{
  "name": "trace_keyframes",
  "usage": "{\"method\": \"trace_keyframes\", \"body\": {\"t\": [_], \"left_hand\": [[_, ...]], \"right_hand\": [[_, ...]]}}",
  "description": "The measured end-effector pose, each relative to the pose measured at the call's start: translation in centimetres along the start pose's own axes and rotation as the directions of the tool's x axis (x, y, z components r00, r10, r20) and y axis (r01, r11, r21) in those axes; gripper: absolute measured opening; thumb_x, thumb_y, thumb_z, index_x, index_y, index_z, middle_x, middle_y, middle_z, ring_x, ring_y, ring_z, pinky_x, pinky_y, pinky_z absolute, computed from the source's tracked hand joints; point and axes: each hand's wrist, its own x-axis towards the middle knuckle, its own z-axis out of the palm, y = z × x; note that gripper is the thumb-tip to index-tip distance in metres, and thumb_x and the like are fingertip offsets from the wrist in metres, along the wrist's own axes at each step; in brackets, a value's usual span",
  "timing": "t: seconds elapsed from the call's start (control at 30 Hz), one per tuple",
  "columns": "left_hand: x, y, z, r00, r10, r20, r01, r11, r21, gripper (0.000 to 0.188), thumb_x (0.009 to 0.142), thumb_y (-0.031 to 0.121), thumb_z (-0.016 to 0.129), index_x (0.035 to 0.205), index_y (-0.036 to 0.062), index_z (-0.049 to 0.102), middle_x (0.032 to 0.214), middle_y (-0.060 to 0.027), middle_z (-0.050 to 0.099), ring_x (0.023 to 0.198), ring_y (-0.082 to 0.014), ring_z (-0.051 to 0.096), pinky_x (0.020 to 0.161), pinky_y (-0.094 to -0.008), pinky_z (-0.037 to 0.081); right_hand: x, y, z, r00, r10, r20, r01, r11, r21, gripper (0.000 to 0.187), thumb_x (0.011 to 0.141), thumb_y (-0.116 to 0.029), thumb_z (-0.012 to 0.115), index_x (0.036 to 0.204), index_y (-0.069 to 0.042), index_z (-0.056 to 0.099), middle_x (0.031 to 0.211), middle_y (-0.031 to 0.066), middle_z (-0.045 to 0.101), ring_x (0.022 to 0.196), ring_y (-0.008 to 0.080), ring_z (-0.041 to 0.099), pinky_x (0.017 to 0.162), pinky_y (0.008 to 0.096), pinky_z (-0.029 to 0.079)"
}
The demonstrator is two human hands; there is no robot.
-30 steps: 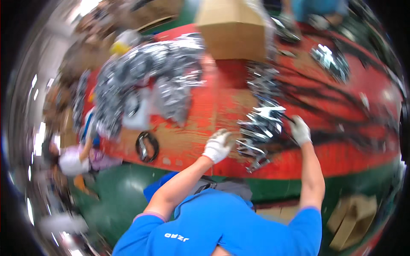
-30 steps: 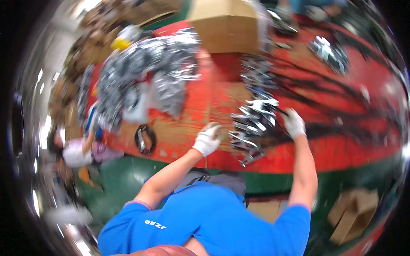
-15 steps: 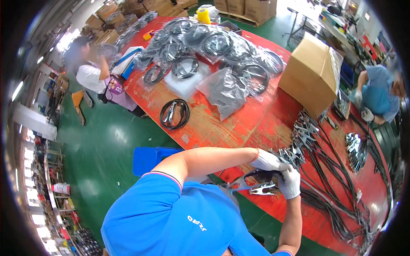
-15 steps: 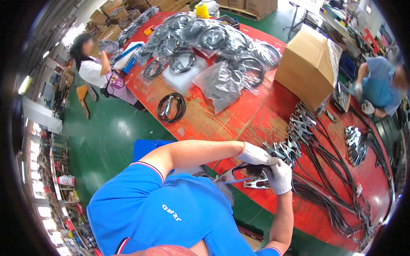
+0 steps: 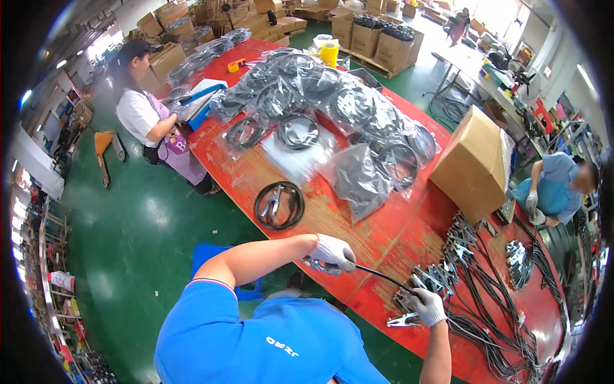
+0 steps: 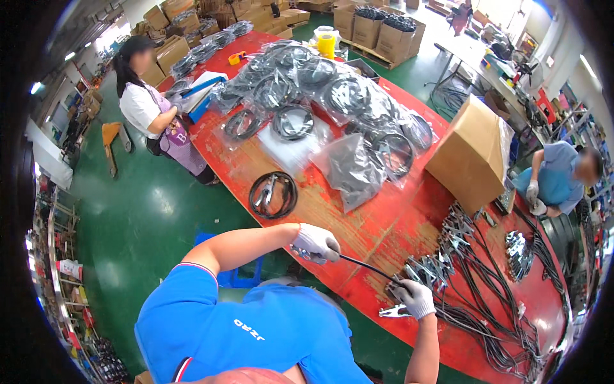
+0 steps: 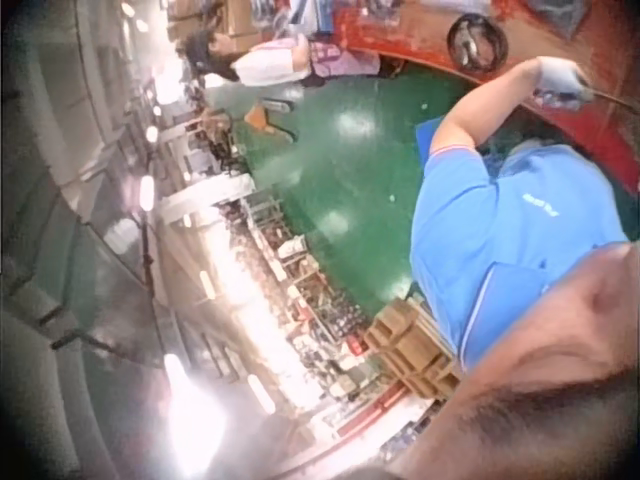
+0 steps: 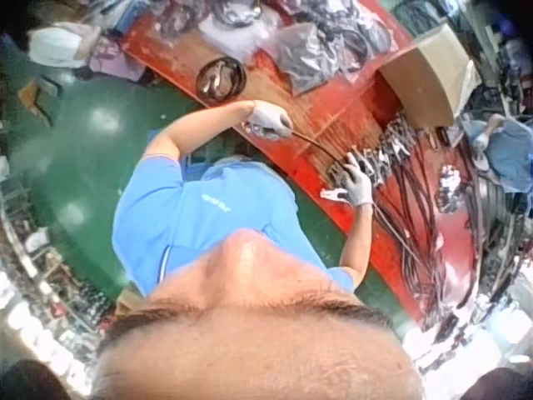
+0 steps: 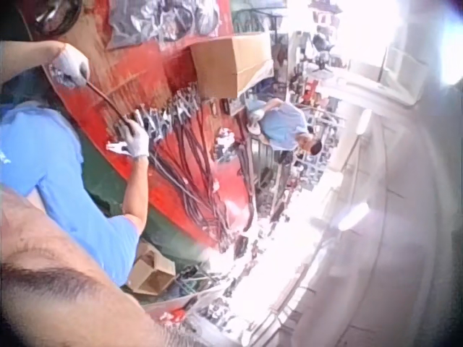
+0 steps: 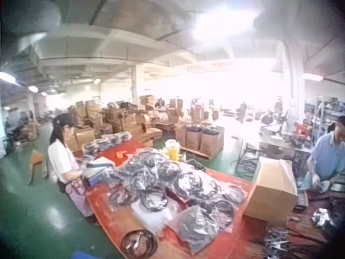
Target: The person coils black cables with attached metal clips and places them into clear plastic bags. The person repeatedly picks up a cable, coils it, and inserts it into a bag on a red workbench.
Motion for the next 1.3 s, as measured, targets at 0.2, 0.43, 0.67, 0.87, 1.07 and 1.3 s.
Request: {"method": "trace_keyframes", "body": {"t": [0.2, 0.43, 0.67, 0.87, 1.07, 1.3], "left_hand": [[-8.4, -5.6, -2.9, 0.988, 0.015, -0.157, -0.041, 0.985, -0.166, 0.035, 0.104, 0.035, 0.060, 0.105, 0.0017, 0.068, 0.070, -0.0013, 0.062, 0.059, -0.0105, 0.056, 0.052, -0.0306, 0.045], [-17.0, -12.5, -12.1, 0.804, 0.216, -0.554, -0.169, 0.976, 0.136, 0.031, 0.074, 0.008, 0.070, 0.103, 0.0052, 0.077, 0.094, -0.0088, 0.077, 0.085, -0.0178, 0.072, 0.071, -0.0376, 0.057], [-26.2, -25.3, -16.9, 0.462, -0.055, -0.885, -0.754, 0.501, -0.425, 0.029, 0.108, 0.034, 0.060, 0.095, 0.0079, 0.064, 0.060, 0.0076, 0.039, 0.048, -0.0074, 0.034, 0.049, -0.0277, 0.030], [-21.1, -22.1, -14.9, 0.384, -0.106, -0.917, -0.822, 0.413, -0.392, 0.031, 0.109, 0.036, 0.059, 0.096, 0.0085, 0.062, 0.061, 0.0084, 0.034, 0.051, -0.0064, 0.031, 0.050, -0.0267, 0.026], [-11.1, -13.4, -8.1, 0.523, -0.035, -0.852, -0.648, 0.632, -0.424, 0.033, 0.108, 0.041, 0.060, 0.098, 0.0092, 0.061, 0.070, 0.0033, 0.050, 0.058, -0.0104, 0.048, 0.054, -0.0286, 0.042], [-9.2, -6.1, -0.3, 0.734, 0.026, -0.679, -0.455, 0.761, -0.462, 0.032, 0.108, 0.038, 0.060, 0.106, 0.0065, 0.063, 0.082, -0.0026, 0.064, 0.068, -0.0137, 0.061, 0.065, -0.0297, 0.053]], "right_hand": [[9.0, -6.4, 4.6, 0.992, 0.028, -0.123, -0.019, 0.997, 0.072, 0.019, 0.094, -0.014, 0.072, 0.109, -0.002, 0.074, 0.087, 0.0166, 0.073, 0.080, 0.0233, 0.072, 0.075, 0.0351, 0.055], [10.5, -5.8, 5.2, 0.994, -0.009, -0.112, 0.024, 0.991, 0.132, 0.023, 0.096, -0.007, 0.070, 0.117, 0.002, 0.073, 0.089, 0.0035, 0.072, 0.083, 0.0099, 0.064, 0.078, 0.0276, 0.054], [2.6, -0.4, 1.3, 0.963, 0.163, -0.216, -0.132, 0.980, 0.148, 0.030, 0.102, -0.009, 0.062, 0.128, 0.002, 0.070, 0.123, 0.0148, 0.076, 0.115, 0.0267, 0.071, 0.106, 0.0369, 0.051], [6.5, -14.2, 7.0, 0.977, -0.035, 0.209, 0.136, 0.861, -0.490, 0.025, 0.098, -0.032, 0.061, 0.120, -0.026, 0.072, 0.083, 0.0135, 0.073, 0.077, 0.0371, 0.072, 0.064, 0.0495, 0.056], [12.7, -23.4, 9.2, 0.708, -0.468, 0.529, 0.454, 0.875, 0.166, 0.026, 0.090, -0.036, 0.066, 0.100, -0.016, 0.079, 0.096, 0.0148, 0.076, 0.093, 0.0382, 0.072, 0.082, 0.0480, 0.057], [17.3, -19.6, 9.6, 0.882, -0.470, 0.011, 0.461, 0.870, 0.175, 0.028, 0.092, -0.036, 0.067, 0.108, -0.016, 0.080, 0.093, 0.0084, 0.078, 0.084, 0.0319, 0.074, 0.077, 0.0434, 0.057]]}}
